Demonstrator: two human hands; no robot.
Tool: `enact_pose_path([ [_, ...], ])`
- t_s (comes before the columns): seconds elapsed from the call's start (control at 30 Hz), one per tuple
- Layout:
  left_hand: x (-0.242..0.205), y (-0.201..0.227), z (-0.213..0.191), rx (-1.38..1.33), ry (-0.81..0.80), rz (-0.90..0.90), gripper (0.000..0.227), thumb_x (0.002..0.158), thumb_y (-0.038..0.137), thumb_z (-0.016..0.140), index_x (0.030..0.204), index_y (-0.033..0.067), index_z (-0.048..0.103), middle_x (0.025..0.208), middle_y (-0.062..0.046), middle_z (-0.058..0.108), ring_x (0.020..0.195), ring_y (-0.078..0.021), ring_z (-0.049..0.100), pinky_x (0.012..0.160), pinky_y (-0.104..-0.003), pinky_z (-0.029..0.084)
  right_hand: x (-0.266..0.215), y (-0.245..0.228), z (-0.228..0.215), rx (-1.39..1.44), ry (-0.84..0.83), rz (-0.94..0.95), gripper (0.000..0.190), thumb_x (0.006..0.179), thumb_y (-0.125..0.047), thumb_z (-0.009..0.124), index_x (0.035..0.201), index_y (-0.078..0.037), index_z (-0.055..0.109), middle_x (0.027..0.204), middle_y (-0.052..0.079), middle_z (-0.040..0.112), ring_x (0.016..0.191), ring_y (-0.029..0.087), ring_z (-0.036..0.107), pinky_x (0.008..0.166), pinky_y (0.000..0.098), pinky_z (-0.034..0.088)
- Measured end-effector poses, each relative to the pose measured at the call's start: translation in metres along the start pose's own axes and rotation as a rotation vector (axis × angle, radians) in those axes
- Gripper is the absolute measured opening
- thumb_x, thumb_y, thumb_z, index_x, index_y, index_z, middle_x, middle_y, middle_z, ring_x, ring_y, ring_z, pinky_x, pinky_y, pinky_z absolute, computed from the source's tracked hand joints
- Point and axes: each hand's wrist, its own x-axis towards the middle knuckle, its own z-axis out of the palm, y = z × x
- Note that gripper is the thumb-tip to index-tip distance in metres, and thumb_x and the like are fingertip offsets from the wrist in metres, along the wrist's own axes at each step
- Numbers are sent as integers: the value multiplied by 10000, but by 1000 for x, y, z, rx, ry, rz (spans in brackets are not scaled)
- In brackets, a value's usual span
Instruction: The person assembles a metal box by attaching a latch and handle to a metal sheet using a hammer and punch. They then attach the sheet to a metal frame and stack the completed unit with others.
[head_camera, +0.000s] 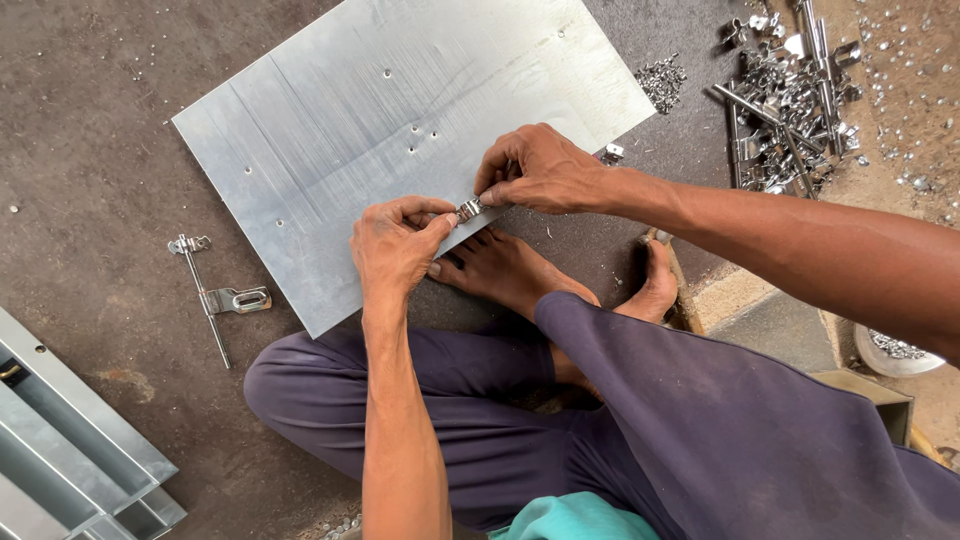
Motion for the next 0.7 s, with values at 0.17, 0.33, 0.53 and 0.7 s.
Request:
enact_pose_path([
  [0.17, 0, -2, -2, 43, -8, 9, 123, 755, 246, 814, 868, 208, 844, 658, 56, 744, 566, -81, 681, 547, -259, 522, 1, -1, 4, 4, 20, 17, 184, 820, -225, 771, 931, -84, 812, 831, 49, 760, 707, 135, 670, 648, 290, 555],
  [0.33, 3, 0, -2, 81, -17, 46, 131, 747, 248, 816, 865, 202, 849, 663, 45, 754, 579, -83, 691, 552, -269, 527, 1, -2, 3, -4, 20, 43, 194, 817, -236, 777, 930, -81, 811, 810, 58, 762, 696, 140, 670, 643, 292, 556],
  [0.53, 2, 4, -1, 52, -12, -44, 132, 728, 234, 825, 851, 189, 839, 680, 44, 765, 581, -77, 706, 542, -255, 545, 2, -1, 5, -24, 26, 13, 200, 812, -250, 782, 919, -84, 814, 816, 52, 759, 698, 134, 671, 645, 294, 560],
  [0.7, 0, 8, 1, 25, 23, -86, 138, 702, 223, 826, 827, 163, 830, 670, 40, 763, 577, -78, 704, 538, -251, 537, 2, 0, 5, -29, 23, 41, 205, 812, -254, 781, 929, -89, 813, 816, 54, 759, 697, 145, 671, 650, 299, 564],
])
